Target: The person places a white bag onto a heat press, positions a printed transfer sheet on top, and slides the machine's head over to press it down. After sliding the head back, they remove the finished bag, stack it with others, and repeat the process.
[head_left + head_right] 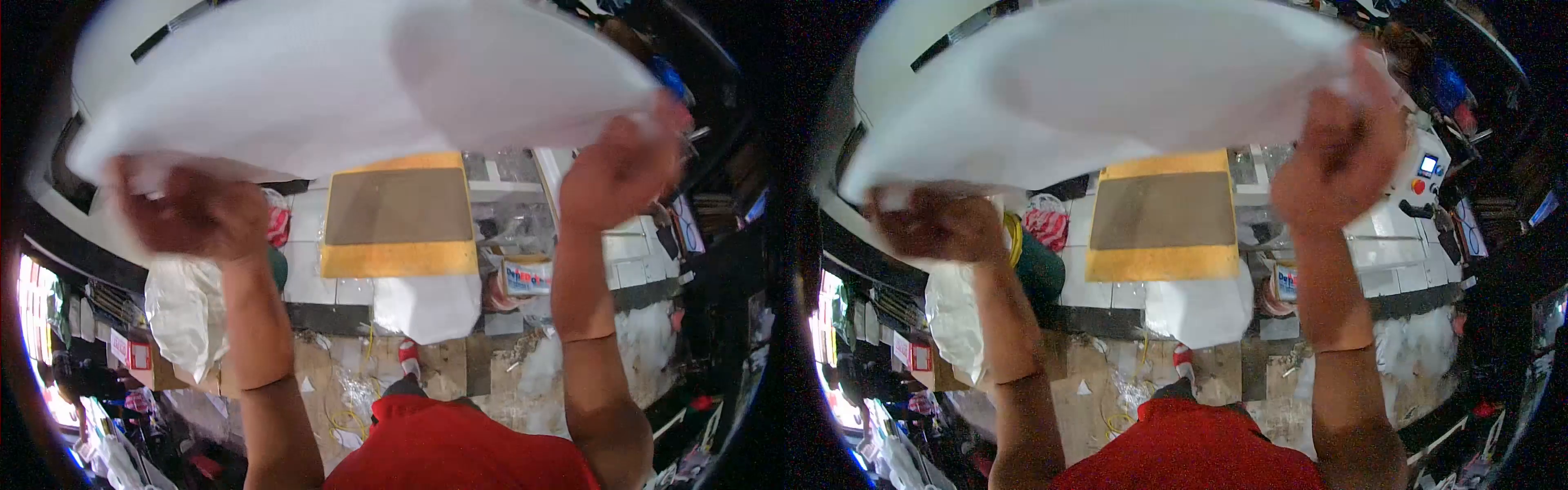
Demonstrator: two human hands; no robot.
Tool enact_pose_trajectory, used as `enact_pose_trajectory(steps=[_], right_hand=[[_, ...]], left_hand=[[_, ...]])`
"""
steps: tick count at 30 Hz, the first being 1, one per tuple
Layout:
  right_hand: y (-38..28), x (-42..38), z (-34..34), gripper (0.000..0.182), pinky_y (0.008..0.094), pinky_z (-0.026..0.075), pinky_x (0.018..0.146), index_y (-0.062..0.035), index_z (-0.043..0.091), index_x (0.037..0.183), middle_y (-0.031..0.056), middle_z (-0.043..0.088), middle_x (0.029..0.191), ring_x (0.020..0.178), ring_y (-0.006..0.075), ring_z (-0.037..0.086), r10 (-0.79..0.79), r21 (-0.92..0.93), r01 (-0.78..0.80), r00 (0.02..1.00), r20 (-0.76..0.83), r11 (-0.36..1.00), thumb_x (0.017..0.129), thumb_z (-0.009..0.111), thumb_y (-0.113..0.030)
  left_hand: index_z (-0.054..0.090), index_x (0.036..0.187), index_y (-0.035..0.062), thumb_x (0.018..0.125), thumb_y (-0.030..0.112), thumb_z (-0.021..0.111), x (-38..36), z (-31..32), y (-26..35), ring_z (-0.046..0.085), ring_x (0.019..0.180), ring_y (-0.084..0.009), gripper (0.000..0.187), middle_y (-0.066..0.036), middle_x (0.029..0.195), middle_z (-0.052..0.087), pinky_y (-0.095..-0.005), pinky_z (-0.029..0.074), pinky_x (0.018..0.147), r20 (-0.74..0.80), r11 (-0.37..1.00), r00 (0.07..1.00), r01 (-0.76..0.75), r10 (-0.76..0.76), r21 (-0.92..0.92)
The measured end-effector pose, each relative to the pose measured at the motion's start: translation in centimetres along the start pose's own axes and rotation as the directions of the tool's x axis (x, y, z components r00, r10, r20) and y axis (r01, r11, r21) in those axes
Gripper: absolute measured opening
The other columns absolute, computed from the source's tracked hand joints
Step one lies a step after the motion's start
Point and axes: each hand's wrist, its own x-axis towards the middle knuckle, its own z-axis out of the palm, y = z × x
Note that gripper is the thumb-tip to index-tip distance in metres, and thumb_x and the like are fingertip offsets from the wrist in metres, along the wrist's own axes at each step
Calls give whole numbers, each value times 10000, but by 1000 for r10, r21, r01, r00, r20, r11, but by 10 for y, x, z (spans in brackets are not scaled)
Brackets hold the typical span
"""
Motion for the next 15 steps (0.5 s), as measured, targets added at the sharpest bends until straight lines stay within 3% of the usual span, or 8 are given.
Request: enact_pose_trajectory(steps=[1, 2, 3, 4, 5, 6, 8, 15], right_hand=[[34, -33, 13, 299, 352, 516, 897, -23, 604, 1281, 151, 674, 1176, 1019, 234, 650, 122, -130, -108, 987, 102, 986, 995, 569, -103], [69, -67, 25, 290, 396, 526, 904, -3, 612, 1261, 187, 680, 1148, 1030, 304, 666, 240, -279, -179, 950, 202, 943, 1005, 548, -124], [114, -117, 38, 285, 464, 521, 936, 19, 617, 1230, 266, 677, 1142, 1077, 411, 662, 430, -391, -295, 842, 326, 872, 996, 531, -120], [140, -161, 42, 298, 507, 521, 906, 19, 624, 1209, 286, 667, 1119, 1041, 439, 655, 752, -717, -315, 494, 436, 623, 982, 517, -143], [182, -243, 26, 298, 539, 516, 842, -4, 638, 1193, 259, 679, 1036, 953, 454, 650, 689, -647, -285, 482, 542, 708, 958, 535, -157], [188, -281, 17, 284, 569, 482, 827, -38, 656, 1178, 217, 683, 991, 936, 438, 635, 824, -798, -215, 228, 519, 562, 935, 555, -144], [172, -333, -1, 258, 557, 448, 869, -82, 672, 1149, 160, 678, 994, 993, 406, 609, 728, -751, -167, 446, 520, 639, 908, 598, -136], [161, -345, -7, 347, 530, 413, 911, -38, 590, 1230, 180, 609, 1067, 1031, 400, 559, 644, -731, -172, 630, 434, 661, 904, 630, -150]], left_hand=[[475, 1407, 3, 930, 43, 479, -17, 7, -26, 610, 915, -275, 478, -151, 1080, 575, -402, 522, 771, 136, 947, 985, -144, 108, 289], [501, 1404, 52, 946, 82, 480, -73, 19, -56, 615, 923, -322, 459, -180, 1076, 579, -464, 501, 808, 347, 948, 929, 17, -132, 317], [526, 1402, 100, 963, 121, 482, -129, 31, -85, 620, 931, -369, 442, -209, 1072, 584, -527, 479, 846, 540, 890, 748, 146, -385, 432], [551, 1400, 148, 979, 159, 483, -184, 43, -113, 624, 938, -416, 427, -238, 1068, 589, -590, 458, 883, 651, 805, 504, 171, -567, 569], [550, 1403, 149, 989, 169, 479, -265, 37, -134, 639, 961, -409, 421, -228, 1114, 604, -583, 469, 867, 709, 756, 268, 171, -652, 632], [564, 1384, 153, 963, 176, 519, -315, 24, -135, 633, 1003, -387, 425, -199, 1142, 626, -572, 461, 882, 731, 732, 106, 229, -674, 642], [569, 1374, 142, 917, 167, 549, -326, 4, -101, 607, 1115, -362, 459, -168, 1195, 640, -570, 422, 945, 690, 724, 220, 244, -690, 646], [581, 1329, 86, 863, 154, 585, -351, -7, -114, 594, 1084, -360, 472, -151, 1148, 647, -566, 366, 999, 636, 723, 361, 464, -682, 512]])
